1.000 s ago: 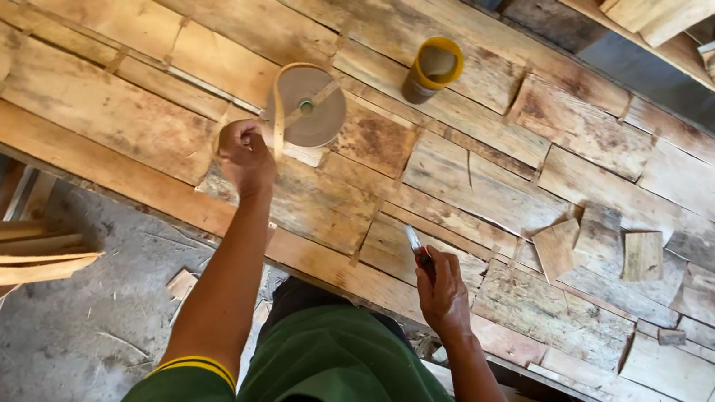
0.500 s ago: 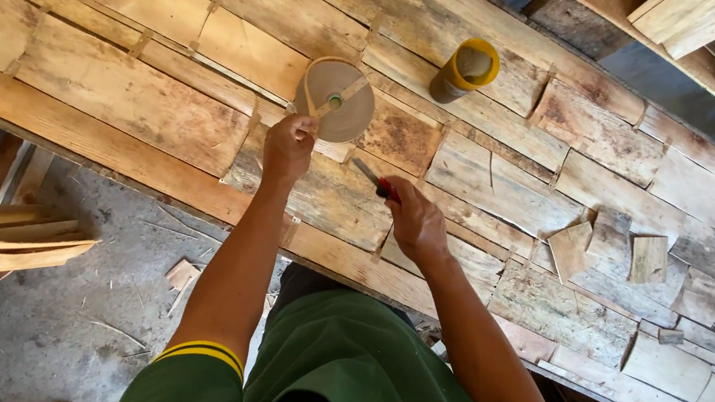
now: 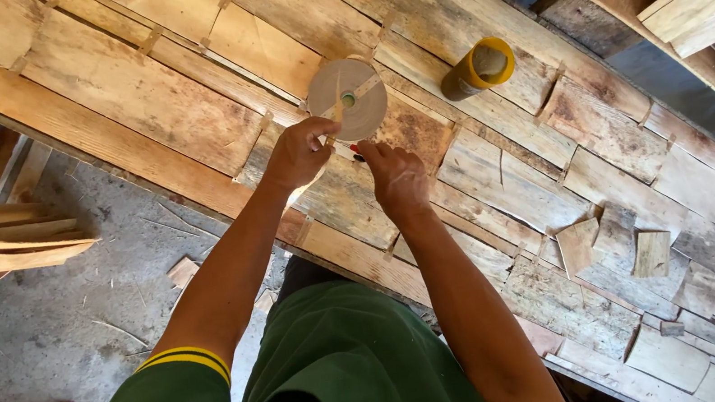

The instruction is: Applying and trimming small pieces of wood to create a mosaic-like surface on a wooden panel.

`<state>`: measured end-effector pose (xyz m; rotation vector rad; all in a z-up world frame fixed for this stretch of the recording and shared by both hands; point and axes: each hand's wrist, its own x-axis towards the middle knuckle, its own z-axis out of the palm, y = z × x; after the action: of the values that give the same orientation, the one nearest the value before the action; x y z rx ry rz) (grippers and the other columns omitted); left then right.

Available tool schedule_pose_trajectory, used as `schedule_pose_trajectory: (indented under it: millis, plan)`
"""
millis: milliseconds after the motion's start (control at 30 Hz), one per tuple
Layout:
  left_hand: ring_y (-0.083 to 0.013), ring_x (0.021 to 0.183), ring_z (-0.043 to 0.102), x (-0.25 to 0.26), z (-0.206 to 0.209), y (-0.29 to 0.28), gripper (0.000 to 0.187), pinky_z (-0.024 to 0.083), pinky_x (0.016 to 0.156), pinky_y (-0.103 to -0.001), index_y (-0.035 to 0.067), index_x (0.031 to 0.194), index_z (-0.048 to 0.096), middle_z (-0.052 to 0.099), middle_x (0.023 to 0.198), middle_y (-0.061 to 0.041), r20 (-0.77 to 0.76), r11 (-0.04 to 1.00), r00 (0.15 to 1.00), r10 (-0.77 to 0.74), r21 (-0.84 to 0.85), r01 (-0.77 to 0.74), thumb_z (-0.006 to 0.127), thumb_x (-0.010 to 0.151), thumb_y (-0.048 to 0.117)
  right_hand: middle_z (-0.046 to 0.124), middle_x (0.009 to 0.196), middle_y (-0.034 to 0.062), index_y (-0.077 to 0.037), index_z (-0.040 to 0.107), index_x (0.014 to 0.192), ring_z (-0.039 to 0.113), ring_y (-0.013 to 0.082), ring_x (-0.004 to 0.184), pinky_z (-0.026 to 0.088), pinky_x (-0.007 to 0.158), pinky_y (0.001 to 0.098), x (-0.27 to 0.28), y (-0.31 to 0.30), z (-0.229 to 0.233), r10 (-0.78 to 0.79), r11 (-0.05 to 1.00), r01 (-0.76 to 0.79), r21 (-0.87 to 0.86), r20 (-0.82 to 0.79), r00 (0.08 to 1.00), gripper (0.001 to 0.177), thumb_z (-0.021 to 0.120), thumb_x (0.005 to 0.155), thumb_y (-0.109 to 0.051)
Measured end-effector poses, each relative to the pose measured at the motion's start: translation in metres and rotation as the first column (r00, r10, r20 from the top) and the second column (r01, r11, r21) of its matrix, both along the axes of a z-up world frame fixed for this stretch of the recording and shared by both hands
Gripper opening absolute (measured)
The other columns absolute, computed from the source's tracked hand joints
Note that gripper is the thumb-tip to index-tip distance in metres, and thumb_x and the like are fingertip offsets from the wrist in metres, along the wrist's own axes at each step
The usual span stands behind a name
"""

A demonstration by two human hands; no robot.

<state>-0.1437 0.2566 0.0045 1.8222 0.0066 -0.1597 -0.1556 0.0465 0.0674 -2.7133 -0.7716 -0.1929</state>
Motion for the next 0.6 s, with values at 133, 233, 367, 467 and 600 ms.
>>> schedule_pose_trajectory:
  millis: [133, 233, 367, 467, 600]
  plan:
    - [-0.0163, 0.081, 0.068, -0.004, 0.003, -0.004, 0.037, 0.060, 0.076, -0.028, 0.006, 0.124, 0.072, 0.073, 0.123, -0.008, 0.027, 0.998, 0.998, -0.052, 0.034, 0.051, 0.069, 0.088, -0.002, 0.077, 0.096, 0.0101, -0.011, 0.070, 0.118, 0.074, 0.0226, 0.075, 0.058, 0.064, 0.0383, 0.003, 0.012, -0.008, -0.002, 0.986, -0.006, -0.169, -0.047, 0.999, 0.034, 0.068, 0.086, 0.002]
    - [-0.0181, 0.082, 0.068, -0.006, 0.007, -0.009, 0.044, 0.061, 0.077, -0.029, 0.005, 0.128, 0.070, 0.071, 0.128, -0.010, 0.043, 0.997, 0.997, -0.069, 0.038, 0.068, 0.070, 0.086, -0.005, 0.075, 0.090, 0.0101, -0.011, 0.070, 0.112, 0.073, 0.0254, 0.073, 0.057, 0.064, 0.0412, 0.001, 0.017, -0.008, -0.029, 0.973, 0.002, -0.232, -0.110, 0.993, 0.023, 0.069, 0.089, -0.007]
    - [-0.0237, 0.084, 0.071, -0.009, 0.043, -0.008, 0.063, 0.061, 0.078, -0.033, 0.007, 0.145, 0.055, 0.062, 0.136, -0.018, 0.041, 0.986, 0.998, -0.053, 0.161, 0.046, 0.075, 0.085, 0.000, 0.071, 0.096, 0.0099, -0.013, 0.067, 0.111, 0.072, 0.0289, 0.082, 0.057, 0.070, 0.0429, -0.013, 0.003, -0.007, -0.089, 0.980, 0.058, -0.189, -0.162, 0.983, 0.016, 0.067, 0.096, -0.010]
    - [-0.0402, 0.099, 0.065, -0.016, 0.043, -0.002, 0.084, 0.056, 0.081, -0.048, -0.002, 0.145, 0.050, 0.063, 0.115, -0.028, 0.133, 0.851, 0.990, 0.044, 0.513, -0.107, 0.087, 0.070, 0.001, 0.064, 0.114, 0.0128, -0.018, 0.066, 0.118, 0.070, 0.0346, 0.089, 0.055, 0.072, 0.0483, -0.037, -0.030, 0.004, -0.300, 0.954, 0.267, -0.138, -0.378, 0.876, 0.027, 0.064, 0.093, -0.007]
    - [-0.0414, 0.097, 0.065, -0.030, 0.030, 0.014, 0.081, 0.057, 0.079, -0.047, -0.005, 0.139, 0.052, 0.060, 0.114, -0.029, 0.027, 0.758, 0.992, 0.124, 0.642, -0.113, 0.089, 0.067, 0.004, 0.061, 0.118, 0.0123, -0.016, 0.063, 0.120, 0.069, 0.0338, 0.089, 0.056, 0.075, 0.0463, -0.069, -0.099, 0.000, -0.452, 0.890, 0.399, -0.221, -0.547, 0.705, 0.019, 0.057, 0.102, -0.012]
